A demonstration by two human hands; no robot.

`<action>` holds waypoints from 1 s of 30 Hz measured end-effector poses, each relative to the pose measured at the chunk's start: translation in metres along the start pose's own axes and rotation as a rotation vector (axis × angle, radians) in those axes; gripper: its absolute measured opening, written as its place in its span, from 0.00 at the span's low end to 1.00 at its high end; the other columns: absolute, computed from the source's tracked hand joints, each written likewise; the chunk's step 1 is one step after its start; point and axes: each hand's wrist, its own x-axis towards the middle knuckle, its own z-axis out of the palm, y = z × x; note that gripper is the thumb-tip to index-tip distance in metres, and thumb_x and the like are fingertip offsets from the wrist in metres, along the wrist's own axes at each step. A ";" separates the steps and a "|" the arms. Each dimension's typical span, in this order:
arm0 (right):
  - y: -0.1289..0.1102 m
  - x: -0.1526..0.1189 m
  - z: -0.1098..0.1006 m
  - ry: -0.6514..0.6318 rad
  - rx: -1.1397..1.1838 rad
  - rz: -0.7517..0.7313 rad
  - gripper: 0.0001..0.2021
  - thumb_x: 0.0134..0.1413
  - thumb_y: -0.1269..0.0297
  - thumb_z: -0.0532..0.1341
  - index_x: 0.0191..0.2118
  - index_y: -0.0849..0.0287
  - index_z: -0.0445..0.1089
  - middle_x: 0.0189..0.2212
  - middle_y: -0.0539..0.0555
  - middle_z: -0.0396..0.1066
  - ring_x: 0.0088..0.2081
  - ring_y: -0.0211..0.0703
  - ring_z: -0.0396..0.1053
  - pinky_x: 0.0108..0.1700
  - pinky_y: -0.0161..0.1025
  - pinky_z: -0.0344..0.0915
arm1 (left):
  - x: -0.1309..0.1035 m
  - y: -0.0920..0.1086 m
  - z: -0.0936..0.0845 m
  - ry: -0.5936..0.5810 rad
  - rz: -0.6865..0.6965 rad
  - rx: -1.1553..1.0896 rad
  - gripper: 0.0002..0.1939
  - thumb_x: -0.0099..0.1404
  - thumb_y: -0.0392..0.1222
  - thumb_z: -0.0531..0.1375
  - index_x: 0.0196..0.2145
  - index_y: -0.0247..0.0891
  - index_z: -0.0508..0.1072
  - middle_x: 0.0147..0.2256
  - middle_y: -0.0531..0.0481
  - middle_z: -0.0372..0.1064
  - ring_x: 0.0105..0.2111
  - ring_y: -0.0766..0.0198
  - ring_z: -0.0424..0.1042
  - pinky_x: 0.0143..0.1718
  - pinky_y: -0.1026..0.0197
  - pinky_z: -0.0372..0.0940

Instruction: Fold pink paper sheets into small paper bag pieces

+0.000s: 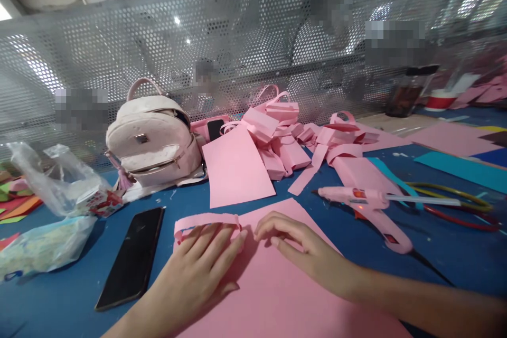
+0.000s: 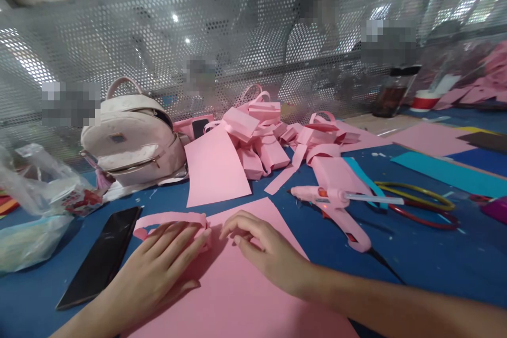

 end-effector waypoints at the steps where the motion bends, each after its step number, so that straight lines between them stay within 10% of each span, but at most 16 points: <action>1: 0.000 0.000 0.000 -0.001 -0.003 -0.007 0.09 0.67 0.65 0.52 0.42 0.53 0.70 0.45 0.53 0.69 0.47 0.44 0.68 0.51 0.44 0.65 | 0.001 0.001 -0.002 -0.017 -0.014 -0.001 0.30 0.74 0.57 0.52 0.66 0.35 0.60 0.58 0.44 0.69 0.52 0.51 0.68 0.53 0.51 0.56; 14: 0.001 0.000 0.000 -0.005 0.000 -0.037 0.11 0.68 0.64 0.52 0.39 0.54 0.71 0.42 0.54 0.68 0.44 0.43 0.69 0.49 0.43 0.68 | 0.000 -0.003 0.000 0.242 0.024 -0.101 0.19 0.76 0.33 0.44 0.47 0.34 0.74 0.47 0.46 0.76 0.52 0.57 0.69 0.64 0.50 0.49; 30: 0.005 0.000 -0.002 -0.026 0.038 0.000 0.10 0.67 0.67 0.52 0.40 0.54 0.71 0.43 0.53 0.69 0.43 0.42 0.69 0.49 0.43 0.66 | -0.004 -0.006 0.006 0.088 0.088 -0.037 0.23 0.71 0.29 0.50 0.61 0.37 0.69 0.51 0.38 0.71 0.51 0.47 0.69 0.54 0.43 0.65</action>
